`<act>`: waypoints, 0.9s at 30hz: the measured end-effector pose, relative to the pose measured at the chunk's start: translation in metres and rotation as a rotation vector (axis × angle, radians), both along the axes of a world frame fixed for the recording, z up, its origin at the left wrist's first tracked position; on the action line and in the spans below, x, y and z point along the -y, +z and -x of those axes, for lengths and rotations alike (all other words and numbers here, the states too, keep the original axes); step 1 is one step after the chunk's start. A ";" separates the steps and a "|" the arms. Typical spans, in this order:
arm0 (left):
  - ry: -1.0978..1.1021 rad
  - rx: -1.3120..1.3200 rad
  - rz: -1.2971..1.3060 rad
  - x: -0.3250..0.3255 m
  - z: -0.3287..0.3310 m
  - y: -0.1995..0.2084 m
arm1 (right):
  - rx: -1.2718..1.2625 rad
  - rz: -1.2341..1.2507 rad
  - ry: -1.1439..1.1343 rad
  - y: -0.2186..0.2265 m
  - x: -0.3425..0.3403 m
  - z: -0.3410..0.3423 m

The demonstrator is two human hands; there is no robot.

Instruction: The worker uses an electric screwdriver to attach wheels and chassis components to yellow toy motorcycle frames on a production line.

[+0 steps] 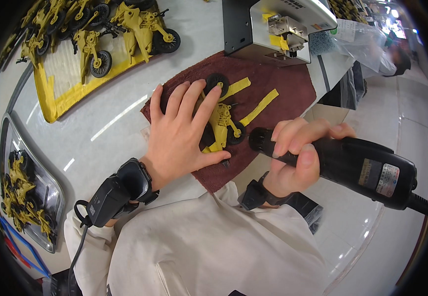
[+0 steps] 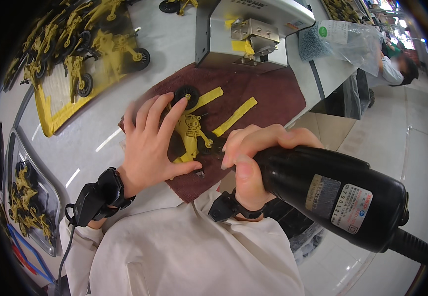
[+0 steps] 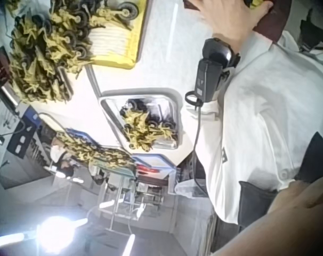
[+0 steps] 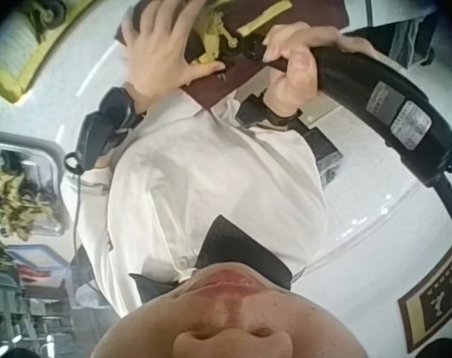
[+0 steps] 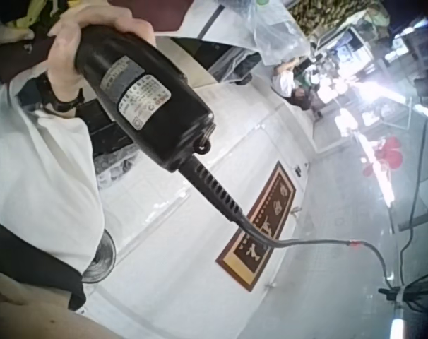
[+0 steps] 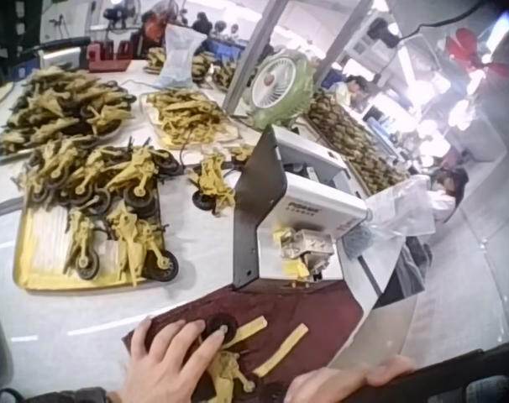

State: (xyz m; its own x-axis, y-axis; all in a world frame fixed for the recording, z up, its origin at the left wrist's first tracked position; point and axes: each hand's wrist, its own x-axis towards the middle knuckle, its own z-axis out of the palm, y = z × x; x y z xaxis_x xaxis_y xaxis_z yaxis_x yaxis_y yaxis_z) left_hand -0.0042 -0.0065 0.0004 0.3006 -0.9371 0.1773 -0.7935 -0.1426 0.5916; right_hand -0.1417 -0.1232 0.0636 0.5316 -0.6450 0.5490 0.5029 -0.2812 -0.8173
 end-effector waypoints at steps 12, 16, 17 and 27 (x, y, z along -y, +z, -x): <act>0.007 0.038 0.026 0.001 0.002 0.005 | -0.039 -0.112 -0.031 0.004 0.002 -0.004; -0.006 0.051 0.034 0.003 0.004 0.009 | -0.162 -0.064 -0.148 0.009 0.001 -0.009; -0.006 0.055 0.029 0.003 0.004 0.009 | -0.161 -0.067 -0.147 0.010 0.001 -0.010; -0.192 -0.064 0.543 0.024 -0.010 0.111 | -0.153 -0.217 -0.135 0.021 -0.004 -0.016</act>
State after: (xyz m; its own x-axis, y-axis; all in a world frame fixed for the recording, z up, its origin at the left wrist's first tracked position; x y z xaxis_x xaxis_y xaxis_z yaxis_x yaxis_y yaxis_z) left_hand 0.0062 -0.0303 0.1113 0.1599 -0.7558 0.6350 -0.7354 0.3380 0.5874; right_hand -0.1256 -0.1193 0.0845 0.4988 -0.8092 0.3105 0.3388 -0.1477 -0.9292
